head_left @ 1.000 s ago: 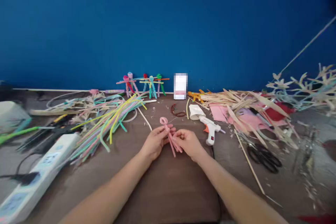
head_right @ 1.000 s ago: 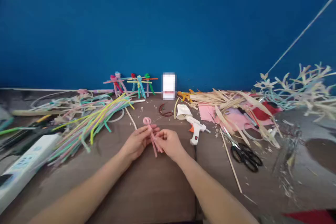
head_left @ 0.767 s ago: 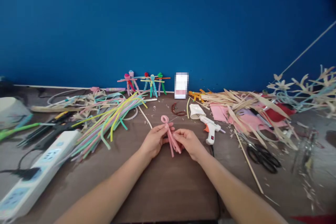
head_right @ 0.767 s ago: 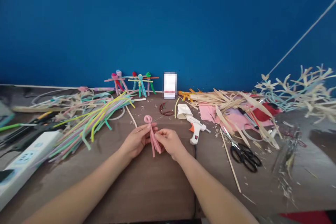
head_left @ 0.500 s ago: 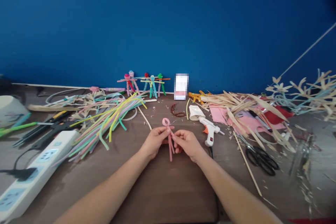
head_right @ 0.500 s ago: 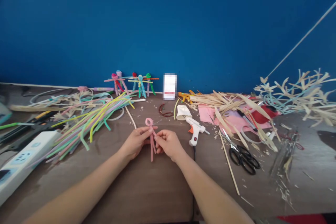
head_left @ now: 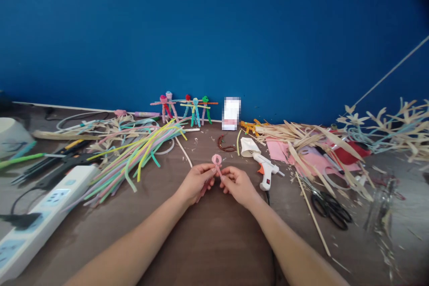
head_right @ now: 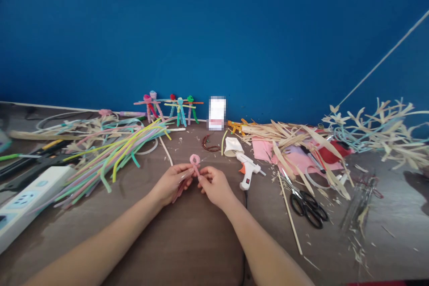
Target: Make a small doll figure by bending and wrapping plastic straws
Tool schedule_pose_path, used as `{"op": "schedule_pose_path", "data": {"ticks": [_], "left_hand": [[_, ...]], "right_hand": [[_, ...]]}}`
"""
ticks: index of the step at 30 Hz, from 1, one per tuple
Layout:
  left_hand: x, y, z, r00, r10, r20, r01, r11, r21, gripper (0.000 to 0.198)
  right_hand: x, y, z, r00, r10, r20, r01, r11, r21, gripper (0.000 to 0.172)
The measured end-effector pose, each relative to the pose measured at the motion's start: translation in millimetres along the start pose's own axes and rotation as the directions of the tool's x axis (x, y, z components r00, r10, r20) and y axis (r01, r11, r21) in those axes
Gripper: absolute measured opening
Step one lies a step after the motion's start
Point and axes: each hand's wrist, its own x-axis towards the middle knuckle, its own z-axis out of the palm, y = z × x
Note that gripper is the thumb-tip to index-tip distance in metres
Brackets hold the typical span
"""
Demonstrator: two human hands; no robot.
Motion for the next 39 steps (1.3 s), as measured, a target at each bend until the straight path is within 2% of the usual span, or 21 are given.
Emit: {"op": "schedule_pose_path", "data": {"ticks": [4,7,9,12,15,18,21,29,31,35,39], "left_hand": [[-6.1,4.2,6.9,0.999,0.027,0.018,-0.029,0.993,0.119,0.025],[-9.6,4.9,10.6,0.995,0.100,-0.014,-0.094,0.971,0.222,0.029],[-10.4,3.3,12.1,0.990,0.135,-0.049,-0.120,0.965,0.234,0.029],[-9.2,0.0,13.4,0.989,0.125,-0.077,-0.112,0.982,0.152,0.029],[-6.0,-3.2,13.1,0.996,0.063,-0.064,-0.065,0.997,-0.040,0.029],[-2.7,-5.4,10.9,1.000,-0.009,-0.018,0.005,0.978,-0.207,0.029],[-1.3,-5.4,8.5,0.998,-0.053,0.039,0.062,0.960,-0.272,0.027],[-3.9,-1.7,8.8,0.998,-0.030,0.047,0.043,0.953,-0.299,0.019],[-3.8,-3.4,9.7,0.999,-0.024,0.031,0.032,0.964,-0.264,0.020],[-4.4,-6.9,12.2,0.999,0.025,-0.048,-0.033,0.984,-0.175,0.027],[-6.1,-6.2,13.8,0.997,0.056,-0.060,-0.062,0.993,-0.104,0.032]], "right_hand": [[0.7,1.9,0.0,1.000,0.014,-0.004,-0.014,1.000,0.020,0.014],[0.5,4.1,0.5,1.000,0.021,-0.006,-0.021,0.998,0.056,0.019],[-0.7,3.7,1.6,1.000,0.016,0.002,-0.016,0.997,0.080,0.022],[-2.7,0.4,3.5,1.000,0.009,0.020,-0.011,0.995,0.101,0.023],[-3.5,-2.6,4.7,1.000,-0.001,0.012,0.000,0.994,0.113,0.024],[-3.7,-3.4,5.4,1.000,-0.018,-0.005,0.019,0.993,0.118,0.023],[-3.6,-2.8,6.0,1.000,-0.030,-0.002,0.030,0.990,0.139,0.022],[-1.8,-0.4,4.1,1.000,-0.018,-0.024,0.022,0.981,0.191,0.021],[-0.9,0.4,4.0,0.999,-0.030,-0.039,0.038,0.973,0.230,0.024],[-0.1,-0.8,5.5,0.998,-0.023,-0.066,0.042,0.954,0.296,0.015],[-0.6,-2.6,7.8,0.997,-0.003,-0.077,0.030,0.934,0.356,0.020]]}}
